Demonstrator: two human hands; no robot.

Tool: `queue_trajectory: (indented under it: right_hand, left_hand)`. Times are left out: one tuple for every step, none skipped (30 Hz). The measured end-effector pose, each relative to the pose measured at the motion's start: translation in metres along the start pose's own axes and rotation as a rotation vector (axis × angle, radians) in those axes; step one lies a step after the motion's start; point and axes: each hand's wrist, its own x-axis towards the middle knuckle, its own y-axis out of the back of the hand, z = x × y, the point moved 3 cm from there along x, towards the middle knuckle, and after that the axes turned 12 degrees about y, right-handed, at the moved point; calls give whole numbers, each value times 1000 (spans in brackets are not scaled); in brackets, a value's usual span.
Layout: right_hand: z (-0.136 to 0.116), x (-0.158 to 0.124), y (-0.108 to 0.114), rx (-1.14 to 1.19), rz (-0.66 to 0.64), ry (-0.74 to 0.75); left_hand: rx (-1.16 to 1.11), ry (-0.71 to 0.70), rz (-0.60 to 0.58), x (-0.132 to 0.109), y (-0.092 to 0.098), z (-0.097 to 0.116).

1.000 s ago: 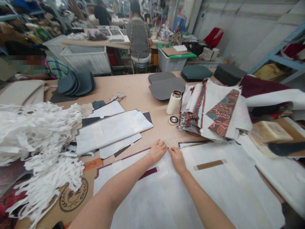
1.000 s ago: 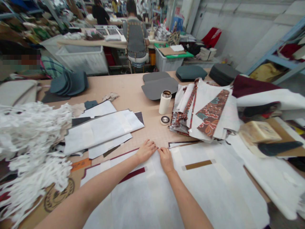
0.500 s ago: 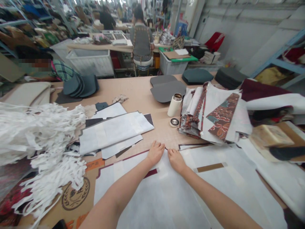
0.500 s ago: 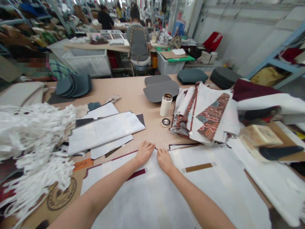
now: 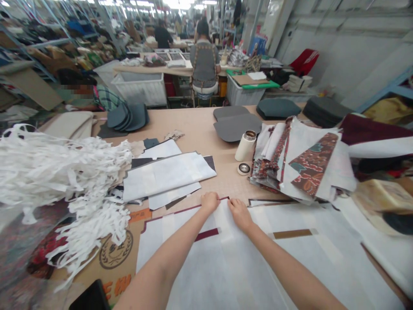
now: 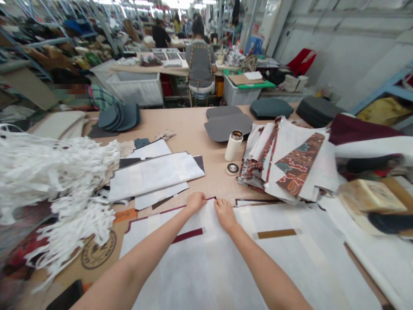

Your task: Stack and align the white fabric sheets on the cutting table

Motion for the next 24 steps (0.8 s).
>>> queue_trajectory:
  right_hand:
    - [0,1,0,4,-8,3]
    - [1,2,1,24,-21,-6]
    - [4,5,2,52,-31,-29]
    - [7,8,3,84,-33,-56]
    - [11,12,3,115,-25,-72]
    - [13,16,4,141,-10,-66]
    - [14,19,3,157,7,-34]
    - [14,22,2,164,20,19]
    - [13,24,1,164,27,80]
    - [12,25,-1,160,28,136]
    - [10,25,-3,153,27,178]
    - [9,24,-4,144,28,202]
    - [8,23,-4,135,30,218]
    - [6,22,-4,125,35,229]
    - [4,21,-3,114,41,239]
    - [2,21,-2,105,46,257]
    - [-1,21,-2,98,53,280]
    - [-3,21,-1,94,59,307]
    - [-5,21,-1,92,65,332]
    - [-6,20,-2,89,72,349]
    - [-6,18,-3,85,79,356]
    - [-4,15,-4,77,86,354]
    - [-1,12,-5,67,96,347]
    - [2,9,-6,55,106,338]
  left_hand:
    - [-2,-6,-1,-1,0,0]
    - [-6,-17,0,-3,0,0]
    - [-12,-34,8,-4,-1,0]
    - [-17,-62,22,-6,-2,-1]
    - [-19,-97,43,-8,-4,-2]
    - [-17,-136,71,-10,-6,-3]
    - [-8,-176,104,-12,-9,-4]
    - [10,-214,139,-14,-12,-6]
    - [37,-248,171,-15,-15,-8]
    - [71,-284,197,-17,-18,-9]
    - [109,-322,217,-20,-21,-10]
    - [149,-359,233,-22,-23,-11]
    - [186,-391,245,-24,-24,-12]
    - [218,-416,256,-27,-25,-13]
    - [244,-433,266,-29,-26,-14]
    - [265,-443,277,-31,-26,-15]
    - [281,-449,287,-32,-27,-15]
    - [293,-456,295,-33,-27,-16]
    - [301,-463,302,-35,-28,-17]
    - [306,-469,306,-36,-28,-19]
    - [309,-473,309,-37,-28,-22]
    - [311,-473,307,-39,-27,-27]
    - [312,-471,303,-41,-26,-33]
    - [312,-463,296,-43,-24,-41]
